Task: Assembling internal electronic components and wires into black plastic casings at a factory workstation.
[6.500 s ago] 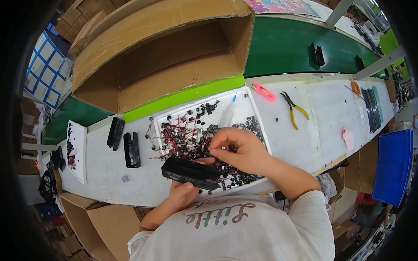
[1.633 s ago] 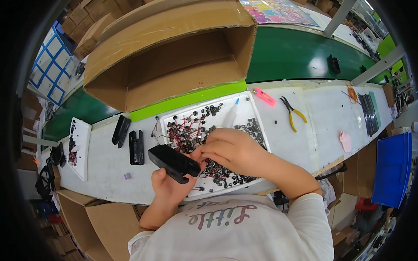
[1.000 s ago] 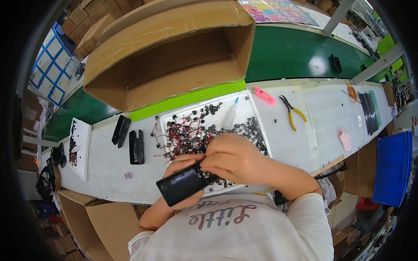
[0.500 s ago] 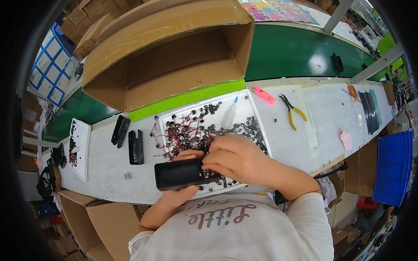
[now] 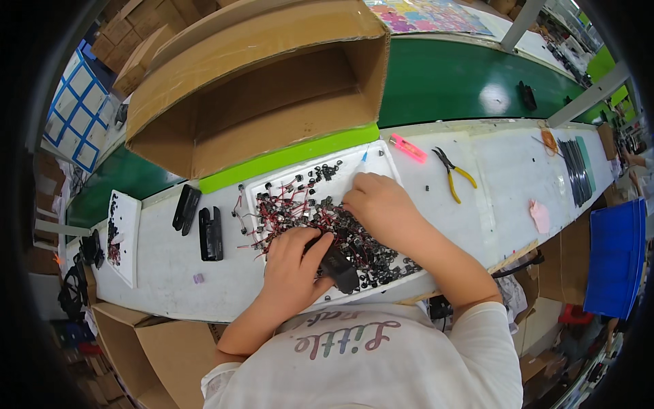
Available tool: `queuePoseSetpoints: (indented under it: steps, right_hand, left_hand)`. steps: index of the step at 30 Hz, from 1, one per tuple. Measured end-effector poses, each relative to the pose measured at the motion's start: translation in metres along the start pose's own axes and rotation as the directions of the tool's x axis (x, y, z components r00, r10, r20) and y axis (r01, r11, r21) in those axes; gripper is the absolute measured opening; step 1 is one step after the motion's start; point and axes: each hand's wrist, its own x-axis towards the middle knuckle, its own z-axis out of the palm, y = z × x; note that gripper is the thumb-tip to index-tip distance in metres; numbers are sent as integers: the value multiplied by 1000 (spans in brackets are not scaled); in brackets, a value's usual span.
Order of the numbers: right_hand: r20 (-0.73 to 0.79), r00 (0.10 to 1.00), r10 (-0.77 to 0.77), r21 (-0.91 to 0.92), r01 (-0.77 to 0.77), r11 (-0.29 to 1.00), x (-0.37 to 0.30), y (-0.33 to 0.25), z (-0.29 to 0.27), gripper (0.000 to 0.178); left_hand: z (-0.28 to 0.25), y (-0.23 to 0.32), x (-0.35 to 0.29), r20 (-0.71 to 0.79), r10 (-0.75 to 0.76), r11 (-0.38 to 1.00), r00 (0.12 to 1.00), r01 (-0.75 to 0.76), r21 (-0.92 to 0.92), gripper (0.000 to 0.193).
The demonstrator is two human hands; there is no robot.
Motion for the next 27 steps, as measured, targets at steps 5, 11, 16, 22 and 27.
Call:
queuePoseSetpoints:
  steps: [5,11,16,22,27]
  right_hand:
    - [-17,995,-102,24,102,995,24,0,16,11]
    - [155,973,-172,-92,188,978,46,10,43,11]
    - [229,971,-73,10,73,997,53,14,49,10]
    - [79,996,-29,260,8,965,48,0,30,8]
    - [-43,969,-242,477,233,848,31,-28,-9,15]
  left_hand:
    - [0,-2,-9,-71,-163,943,984,134,-306,63]
    - [-2,-1,-25,149,-577,297,803,376,-878,59]
    - [7,-14,-34,273,-601,-208,751,182,-961,57]
    - [3,-11,-32,240,-592,-280,769,82,-956,55]
    - [0,-12,-34,168,-571,0,803,204,-979,62]
